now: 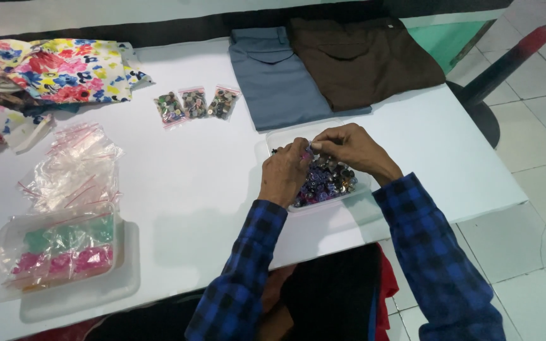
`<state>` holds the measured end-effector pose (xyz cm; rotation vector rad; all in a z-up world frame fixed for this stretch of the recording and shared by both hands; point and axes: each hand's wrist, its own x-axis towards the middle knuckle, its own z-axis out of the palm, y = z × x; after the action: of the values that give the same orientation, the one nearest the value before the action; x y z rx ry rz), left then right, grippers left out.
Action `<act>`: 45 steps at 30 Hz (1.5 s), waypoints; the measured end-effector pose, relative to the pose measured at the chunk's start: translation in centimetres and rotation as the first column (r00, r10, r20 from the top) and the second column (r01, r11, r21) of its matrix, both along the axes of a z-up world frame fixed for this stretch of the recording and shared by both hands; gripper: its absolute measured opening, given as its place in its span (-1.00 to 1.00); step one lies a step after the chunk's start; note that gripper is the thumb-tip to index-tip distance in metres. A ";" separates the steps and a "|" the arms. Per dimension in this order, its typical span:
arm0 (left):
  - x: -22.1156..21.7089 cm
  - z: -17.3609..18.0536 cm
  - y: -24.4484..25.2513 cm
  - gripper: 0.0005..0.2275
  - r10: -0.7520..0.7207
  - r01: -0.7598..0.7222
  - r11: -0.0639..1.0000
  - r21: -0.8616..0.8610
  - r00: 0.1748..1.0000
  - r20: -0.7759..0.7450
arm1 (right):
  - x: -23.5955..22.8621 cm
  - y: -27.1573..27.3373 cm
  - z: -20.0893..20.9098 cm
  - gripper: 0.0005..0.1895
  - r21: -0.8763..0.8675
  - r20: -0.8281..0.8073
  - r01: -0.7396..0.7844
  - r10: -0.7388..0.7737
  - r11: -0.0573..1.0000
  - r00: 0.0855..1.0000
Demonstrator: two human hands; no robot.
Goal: Sorting various colored buttons from a tray and placing them into small plastic bags.
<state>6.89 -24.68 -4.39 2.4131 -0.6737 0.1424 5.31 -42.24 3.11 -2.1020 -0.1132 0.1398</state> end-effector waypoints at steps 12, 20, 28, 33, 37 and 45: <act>0.2 -1.0 0.0 -0.80 0.025 -0.025 0.997 -0.070 1.000 -0.002 | 0.3 0.0 -0.8 -0.83 0.032 0.002 0.010 -0.010 0.999 1.000; 0.2 -0.9 0.0 -0.84 0.044 -0.041 0.987 -0.153 0.999 0.019 | 1.0 -0.3 -1.6 -0.74 -0.715 0.223 0.083 0.115 0.695 0.968; -0.3 -1.0 0.0 -0.89 0.082 -0.047 0.972 -0.228 0.986 0.147 | -0.2 2.9 -0.5 -0.75 -0.705 -0.016 -0.145 0.189 0.694 0.982; 0.4 -2.1 -0.1 -0.84 0.078 -0.036 0.960 -0.276 0.987 0.141 | 0.6 2.2 -4.3 -0.84 -0.677 0.036 -0.098 0.166 0.729 0.985; 0.4 -2.1 -0.1 -0.84 0.079 -0.031 0.957 -0.289 0.985 0.155 | 0.5 2.2 -4.2 -0.87 -0.626 0.053 -0.098 0.167 0.774 0.985; 0.0 -1.6 0.2 -0.85 0.100 -0.032 0.959 -0.282 0.968 0.231 | -0.9 3.9 -1.7 -0.84 -0.620 0.110 -0.072 0.177 0.781 0.978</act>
<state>6.87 -24.45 -6.02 2.1662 -0.6333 0.5329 4.38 -38.35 1.40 -2.7655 -0.3472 0.0892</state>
